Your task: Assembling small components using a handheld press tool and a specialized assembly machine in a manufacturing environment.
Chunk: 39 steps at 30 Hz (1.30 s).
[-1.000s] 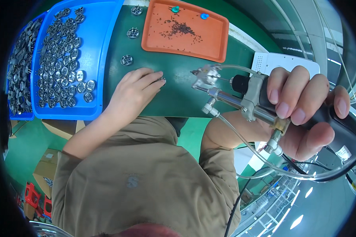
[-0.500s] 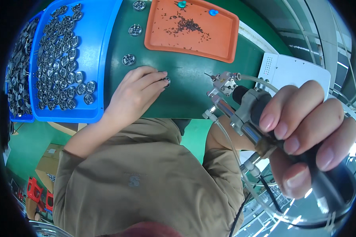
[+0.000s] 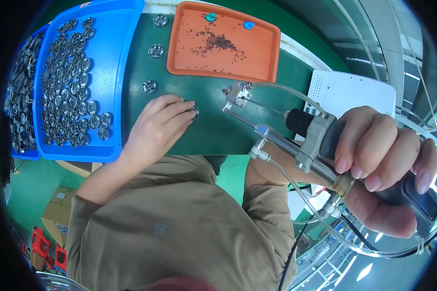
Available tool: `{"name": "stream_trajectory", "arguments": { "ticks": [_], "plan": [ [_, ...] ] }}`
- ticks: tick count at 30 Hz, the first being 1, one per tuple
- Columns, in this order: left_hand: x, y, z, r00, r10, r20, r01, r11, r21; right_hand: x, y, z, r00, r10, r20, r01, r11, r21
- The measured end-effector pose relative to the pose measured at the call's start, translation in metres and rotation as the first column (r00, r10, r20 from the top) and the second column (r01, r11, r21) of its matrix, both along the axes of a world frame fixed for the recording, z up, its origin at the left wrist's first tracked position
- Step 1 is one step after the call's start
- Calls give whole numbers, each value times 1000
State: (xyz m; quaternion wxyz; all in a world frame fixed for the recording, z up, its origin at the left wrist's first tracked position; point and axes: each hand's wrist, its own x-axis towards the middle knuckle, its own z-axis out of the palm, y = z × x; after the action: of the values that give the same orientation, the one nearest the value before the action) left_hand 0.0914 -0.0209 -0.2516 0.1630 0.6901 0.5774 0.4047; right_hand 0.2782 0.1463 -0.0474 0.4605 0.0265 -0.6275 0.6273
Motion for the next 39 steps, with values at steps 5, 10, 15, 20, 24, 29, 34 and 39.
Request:
{"name": "stream_trajectory", "arguments": {
  "ticks": [5, 10, 15, 20, 24, 29, 34, 39],
  "plan": [
    [-2, 1, -1, 1000, 1, 1, -1, 1000, 5, 1, 8, -4, 999, 27, -23, -27, 999, -27],
    [-2, 0, -2, 1000, 0, 9, 0, 1000, -6, 1, 9, -5, 999, 49, -22, -49, 998, -31],
    [-1, -1, -1, 1000, -6, 8, 6, 1000, -16, -1, 6, -6, 998, 31, -52, -33, 998, -55],
    [-2, -1, -3, 1000, 0, 11, 1, 1000, -4, -6, 6, -10, 996, 76, -37, -77, 996, -40],
    [-1, -2, -3, 1000, 4, 11, -3, 1000, -5, -8, 5, -10, 997, 76, 1, -76, 996, -54],
    [-1, -1, -2, 1000, 2, 14, -2, 1000, -5, -8, 4, -10, 999, 43, 28, -41, 996, -73],
    [-1, -2, -2, 1000, 6, 7, -6, 1000, -6, -12, 2, -12, 999, 34, 17, -32, 996, -78],
    [-2, -1, -3, 1000, 4, 10, -4, 1000, -7, -10, 7, -11, 997, 80, 12, -79, 995, -66]
  ]
}}
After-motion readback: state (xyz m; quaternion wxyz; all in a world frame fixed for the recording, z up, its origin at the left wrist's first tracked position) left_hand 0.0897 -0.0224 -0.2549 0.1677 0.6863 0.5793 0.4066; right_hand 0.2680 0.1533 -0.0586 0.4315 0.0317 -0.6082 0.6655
